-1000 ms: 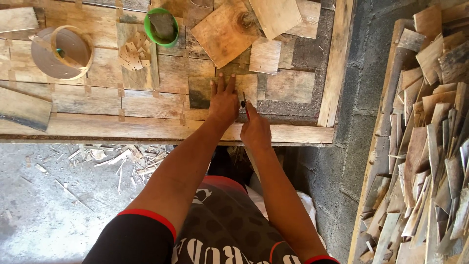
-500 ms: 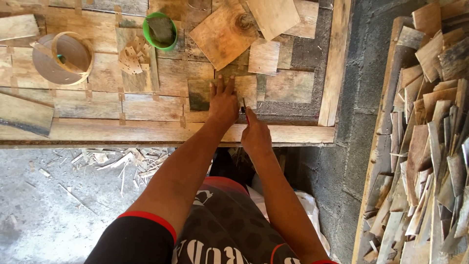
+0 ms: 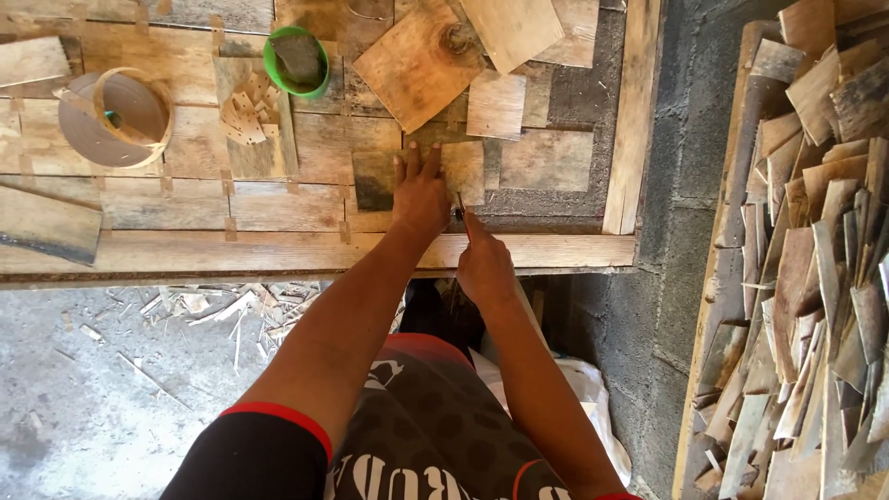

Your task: The recorder sorts and organizes various thin wood panels and scrap wood pieces on a workbench to assemble a pattern.

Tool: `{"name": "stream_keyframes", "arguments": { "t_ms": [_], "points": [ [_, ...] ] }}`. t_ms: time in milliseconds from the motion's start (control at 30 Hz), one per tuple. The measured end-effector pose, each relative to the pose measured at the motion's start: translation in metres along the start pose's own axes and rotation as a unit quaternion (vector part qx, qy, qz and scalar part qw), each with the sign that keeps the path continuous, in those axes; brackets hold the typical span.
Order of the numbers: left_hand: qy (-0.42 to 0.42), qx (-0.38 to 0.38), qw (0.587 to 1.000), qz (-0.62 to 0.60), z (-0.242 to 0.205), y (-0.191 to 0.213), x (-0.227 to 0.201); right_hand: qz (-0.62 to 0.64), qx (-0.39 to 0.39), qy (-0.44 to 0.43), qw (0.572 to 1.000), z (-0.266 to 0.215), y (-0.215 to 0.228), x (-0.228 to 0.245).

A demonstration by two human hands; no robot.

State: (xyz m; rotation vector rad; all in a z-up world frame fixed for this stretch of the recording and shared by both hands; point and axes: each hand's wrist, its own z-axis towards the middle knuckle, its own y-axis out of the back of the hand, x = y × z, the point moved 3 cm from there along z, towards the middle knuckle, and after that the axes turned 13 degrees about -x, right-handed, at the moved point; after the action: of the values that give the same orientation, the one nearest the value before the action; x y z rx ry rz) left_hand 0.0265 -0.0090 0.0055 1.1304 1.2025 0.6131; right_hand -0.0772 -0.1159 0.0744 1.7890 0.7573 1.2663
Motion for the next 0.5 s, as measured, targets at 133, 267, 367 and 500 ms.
{"name": "stream_keyframes", "arguments": {
  "t_ms": [133,267,367,500],
  "points": [
    [0.004,0.002,1.0,0.003,0.001,0.007,-0.002,0.009,-0.005,0.012,1.0,-0.005,0.0,0.001],
    [0.015,0.005,1.0,-0.005,0.001,0.005,-0.001,-0.015,-0.014,0.024,0.999,-0.015,0.0,-0.004],
    [0.017,-0.007,1.0,-0.011,-0.001,0.003,-0.001,-0.01,-0.005,0.019,1.0,-0.017,0.006,0.003],
    [0.012,-0.035,0.999,-0.012,-0.001,-0.023,0.006,-0.013,0.01,-0.01,1.0,-0.025,0.007,0.003]
  ]
}}
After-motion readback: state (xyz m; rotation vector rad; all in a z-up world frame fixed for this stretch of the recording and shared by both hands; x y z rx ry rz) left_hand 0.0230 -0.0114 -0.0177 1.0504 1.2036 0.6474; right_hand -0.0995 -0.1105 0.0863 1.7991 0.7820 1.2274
